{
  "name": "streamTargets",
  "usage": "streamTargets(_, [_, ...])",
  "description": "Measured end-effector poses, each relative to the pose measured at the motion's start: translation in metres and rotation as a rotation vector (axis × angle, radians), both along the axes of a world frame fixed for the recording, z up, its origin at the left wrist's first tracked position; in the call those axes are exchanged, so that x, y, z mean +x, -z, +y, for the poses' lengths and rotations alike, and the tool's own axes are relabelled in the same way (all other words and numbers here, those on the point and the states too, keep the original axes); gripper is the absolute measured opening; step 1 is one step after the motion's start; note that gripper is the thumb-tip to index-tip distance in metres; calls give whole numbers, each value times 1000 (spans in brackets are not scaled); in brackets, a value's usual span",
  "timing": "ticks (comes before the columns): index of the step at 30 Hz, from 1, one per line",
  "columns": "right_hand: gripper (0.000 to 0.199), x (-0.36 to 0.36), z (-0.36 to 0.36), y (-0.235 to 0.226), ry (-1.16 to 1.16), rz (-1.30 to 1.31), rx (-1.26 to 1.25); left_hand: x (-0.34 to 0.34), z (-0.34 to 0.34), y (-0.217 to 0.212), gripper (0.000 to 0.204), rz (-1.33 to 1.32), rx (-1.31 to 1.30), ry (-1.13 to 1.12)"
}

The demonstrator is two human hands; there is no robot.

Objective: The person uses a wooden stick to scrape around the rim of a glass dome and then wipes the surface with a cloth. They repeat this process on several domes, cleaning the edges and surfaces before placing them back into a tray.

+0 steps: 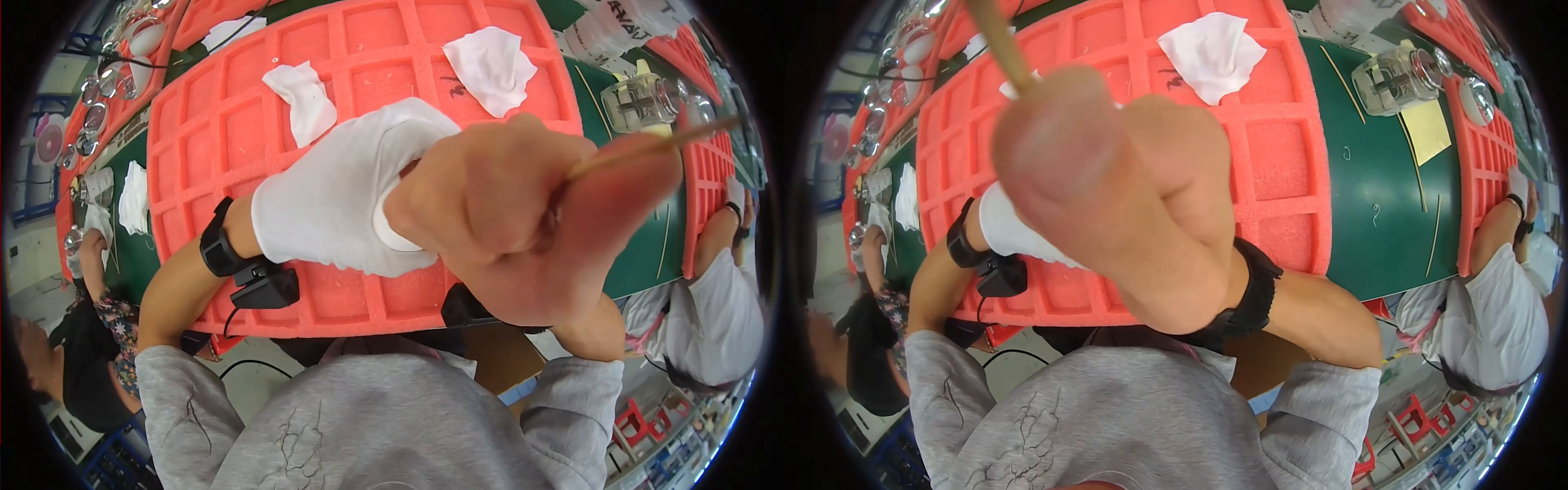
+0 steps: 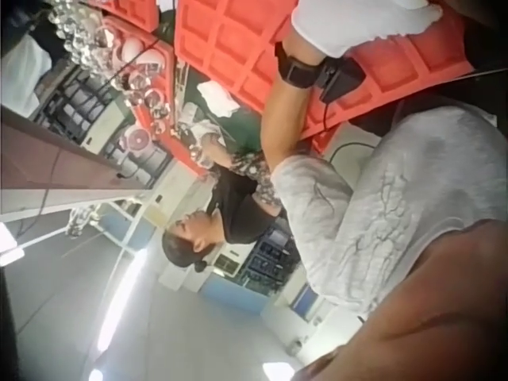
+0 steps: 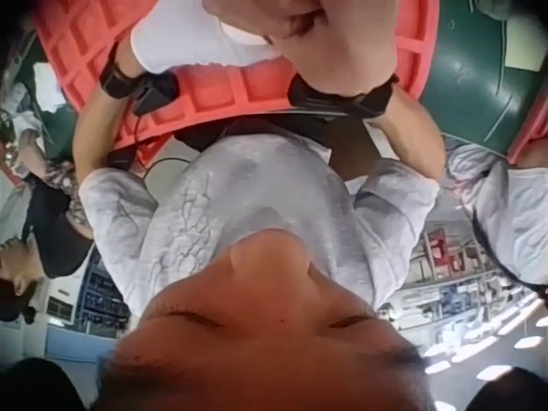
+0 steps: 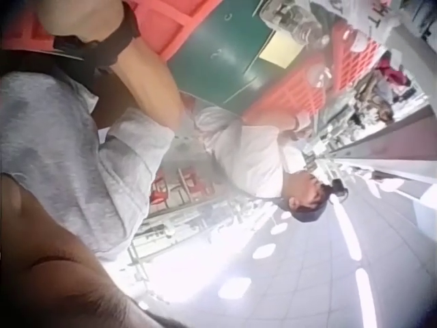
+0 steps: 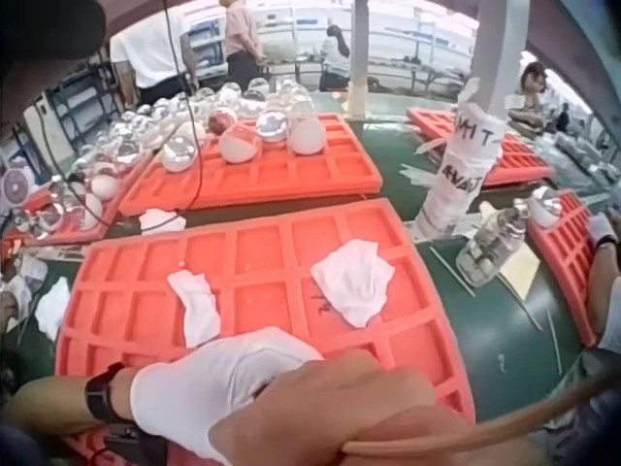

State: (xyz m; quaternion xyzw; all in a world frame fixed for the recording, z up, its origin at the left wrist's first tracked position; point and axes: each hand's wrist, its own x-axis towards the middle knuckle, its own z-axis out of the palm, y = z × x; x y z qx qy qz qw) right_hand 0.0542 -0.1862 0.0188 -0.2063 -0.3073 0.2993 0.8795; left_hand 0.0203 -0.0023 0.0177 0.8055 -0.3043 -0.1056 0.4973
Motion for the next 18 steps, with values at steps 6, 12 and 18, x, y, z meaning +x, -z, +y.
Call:
streamTargets(6, [60,-3,3,4,50,37,-43,1,5,4,47,20,-128,32])
streamTargets(12, [63,-7,7,3,117,31,-70,-2,-2,23,45,-122,-71,-50])
streamTargets(18, [65,-16,18,0,193,-79,-67,1,1,20,47,-77,-27,-58])
